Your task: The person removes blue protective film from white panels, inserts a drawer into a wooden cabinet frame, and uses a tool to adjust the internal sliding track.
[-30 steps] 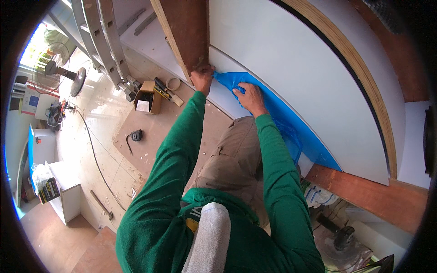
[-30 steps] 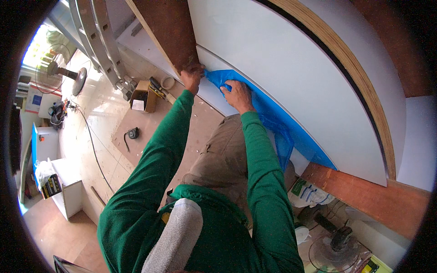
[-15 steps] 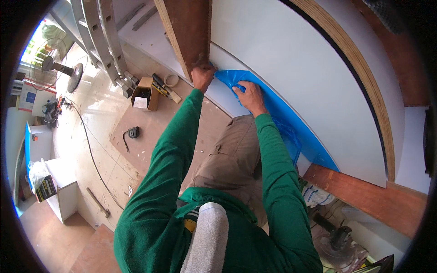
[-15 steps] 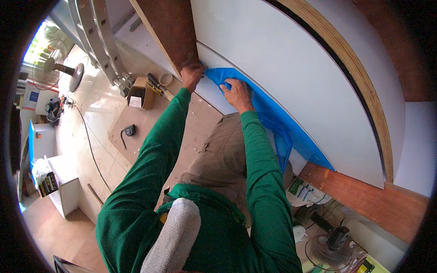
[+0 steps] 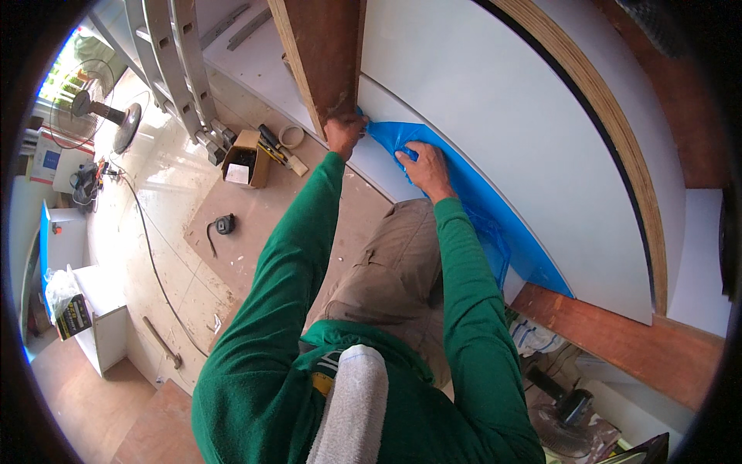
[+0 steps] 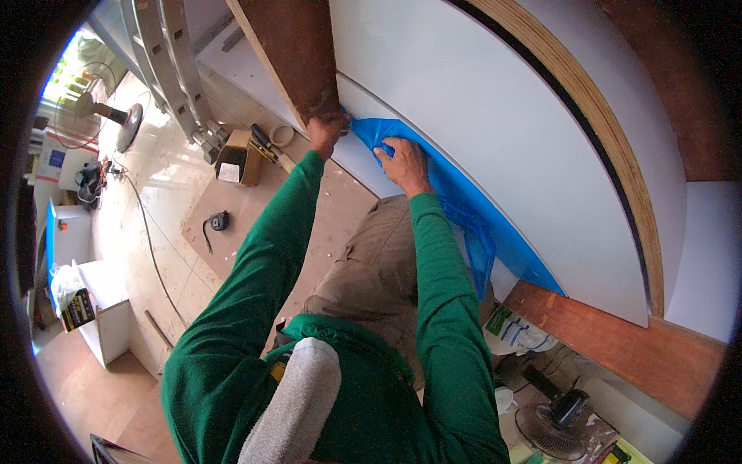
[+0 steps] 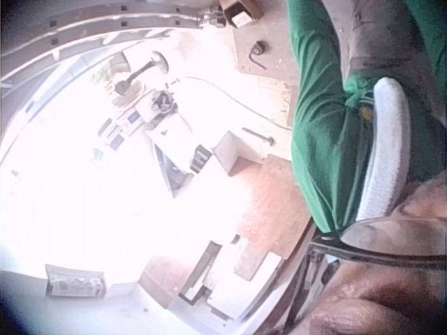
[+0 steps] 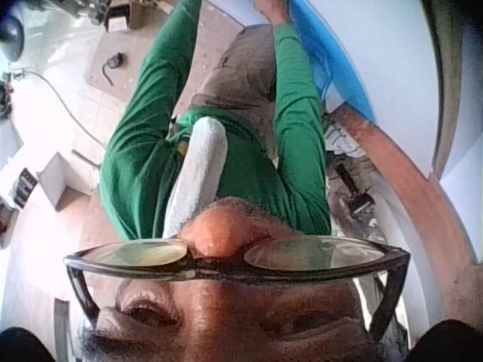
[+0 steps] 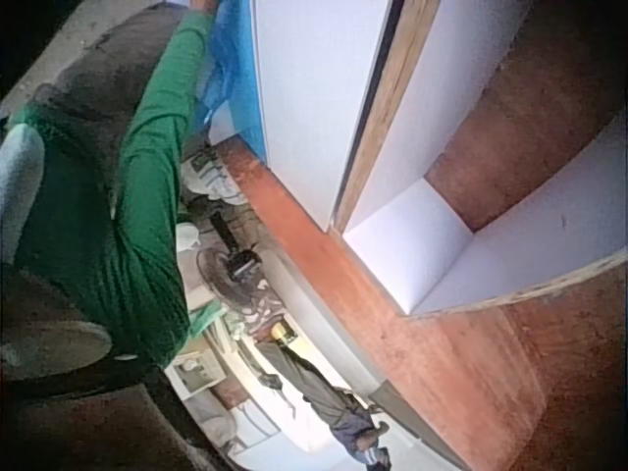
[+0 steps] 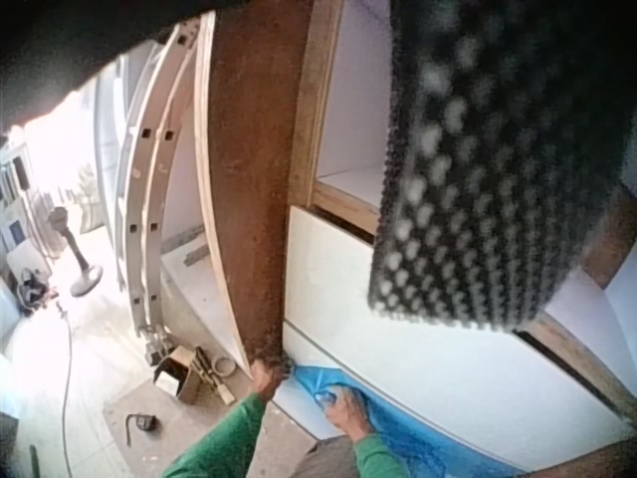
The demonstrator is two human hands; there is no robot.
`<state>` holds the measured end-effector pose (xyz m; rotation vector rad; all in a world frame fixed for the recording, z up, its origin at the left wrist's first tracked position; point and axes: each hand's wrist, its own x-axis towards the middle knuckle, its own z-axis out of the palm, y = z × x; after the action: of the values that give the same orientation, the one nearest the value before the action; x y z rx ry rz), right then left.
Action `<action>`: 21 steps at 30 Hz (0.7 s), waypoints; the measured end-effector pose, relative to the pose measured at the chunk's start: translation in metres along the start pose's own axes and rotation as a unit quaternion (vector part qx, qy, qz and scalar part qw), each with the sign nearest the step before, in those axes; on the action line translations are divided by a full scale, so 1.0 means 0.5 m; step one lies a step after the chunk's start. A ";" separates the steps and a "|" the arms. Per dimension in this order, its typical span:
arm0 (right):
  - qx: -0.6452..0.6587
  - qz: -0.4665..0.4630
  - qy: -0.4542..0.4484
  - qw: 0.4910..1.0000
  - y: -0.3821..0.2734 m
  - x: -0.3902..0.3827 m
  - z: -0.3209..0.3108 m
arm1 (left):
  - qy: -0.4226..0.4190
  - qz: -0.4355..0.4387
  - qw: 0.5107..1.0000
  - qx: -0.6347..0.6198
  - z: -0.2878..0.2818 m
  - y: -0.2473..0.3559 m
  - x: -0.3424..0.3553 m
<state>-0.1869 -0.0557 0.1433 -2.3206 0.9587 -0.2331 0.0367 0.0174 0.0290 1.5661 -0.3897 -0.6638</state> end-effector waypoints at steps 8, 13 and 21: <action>0.015 -0.020 -0.006 1.000 0.040 0.001 0.003 | 0.015 -0.040 0.997 -0.057 0.038 0.006 -0.006; -0.012 -0.072 0.057 0.996 0.026 -0.008 0.005 | 0.128 -0.148 0.968 -0.155 0.062 0.009 -0.023; 0.012 -0.077 0.022 0.997 0.036 -0.006 -0.002 | 0.221 0.199 0.941 0.161 0.056 0.019 -0.048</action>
<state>-0.1996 -0.0641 0.1337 -2.3781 0.7941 -0.3580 0.0019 0.0090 0.0425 1.8172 -0.4707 0.0768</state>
